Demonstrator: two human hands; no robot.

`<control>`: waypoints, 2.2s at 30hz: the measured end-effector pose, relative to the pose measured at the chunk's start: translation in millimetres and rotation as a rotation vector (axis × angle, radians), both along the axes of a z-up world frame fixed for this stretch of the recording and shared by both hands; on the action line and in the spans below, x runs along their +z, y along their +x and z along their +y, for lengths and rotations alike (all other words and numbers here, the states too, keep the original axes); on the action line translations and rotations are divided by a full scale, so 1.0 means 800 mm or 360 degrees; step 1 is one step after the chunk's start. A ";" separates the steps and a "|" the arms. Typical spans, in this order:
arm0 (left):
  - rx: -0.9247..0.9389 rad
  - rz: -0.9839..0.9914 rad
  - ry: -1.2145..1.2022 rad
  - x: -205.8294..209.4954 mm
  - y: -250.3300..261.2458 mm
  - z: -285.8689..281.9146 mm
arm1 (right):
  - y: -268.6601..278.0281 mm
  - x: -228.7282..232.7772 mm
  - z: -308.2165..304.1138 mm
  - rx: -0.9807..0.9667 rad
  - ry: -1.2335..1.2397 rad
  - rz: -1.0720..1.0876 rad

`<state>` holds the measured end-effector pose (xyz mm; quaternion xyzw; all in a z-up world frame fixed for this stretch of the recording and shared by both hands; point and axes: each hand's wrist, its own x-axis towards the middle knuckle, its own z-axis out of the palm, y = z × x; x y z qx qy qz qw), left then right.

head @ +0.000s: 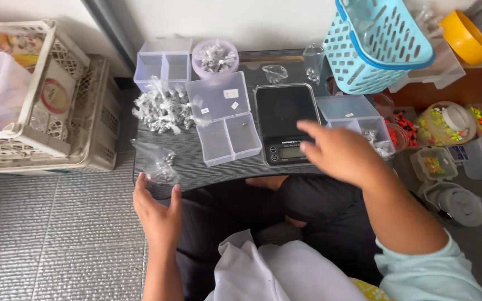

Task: The person picks up metal fishing weights from a plastic container, places them into small plastic bags, and then puts the bags onto a digital scale.

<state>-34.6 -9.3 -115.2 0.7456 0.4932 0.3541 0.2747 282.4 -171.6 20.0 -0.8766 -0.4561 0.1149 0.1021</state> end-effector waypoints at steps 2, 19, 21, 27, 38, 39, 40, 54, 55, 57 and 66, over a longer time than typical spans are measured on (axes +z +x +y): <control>0.0043 0.0026 0.0070 -0.006 0.003 0.009 | -0.029 -0.029 -0.037 0.0143 -0.0837 -0.0092; 0.0312 0.0012 0.0377 -0.069 0.008 0.047 | 0.000 -0.091 -0.085 0.0157 -0.0378 -0.0053; 0.0320 0.0057 0.0460 -0.077 0.005 0.050 | -0.026 -0.087 -0.091 0.0194 -0.0417 -0.0096; 0.0347 0.0131 0.0700 -0.097 0.015 0.061 | -0.102 -0.194 -0.095 0.1377 -0.0371 0.0552; 0.0268 -0.0151 0.1212 -0.161 0.004 0.082 | -0.090 -0.297 -0.067 0.1119 -0.0658 0.0545; 0.0284 -0.0142 0.1207 -0.154 0.011 0.078 | -0.086 -0.314 -0.073 0.1136 -0.0667 0.0545; 0.0307 -0.0168 0.1187 -0.146 0.013 0.074 | -0.085 -0.330 -0.077 0.1116 -0.0723 0.0446; -0.0592 0.0299 0.0394 0.002 -0.012 0.057 | -0.095 -0.328 -0.083 0.1166 -0.0835 0.0282; -0.0565 0.0296 0.0288 0.003 -0.012 0.057 | -0.095 -0.327 -0.085 0.1160 -0.0841 0.0286; -0.0538 0.0300 0.0179 0.012 -0.009 0.053 | -0.096 -0.321 -0.085 0.1154 -0.0846 0.0300; -0.0814 0.0383 -0.0039 0.052 0.006 0.036 | -0.086 -0.380 -0.096 0.1118 -0.0776 0.0216</control>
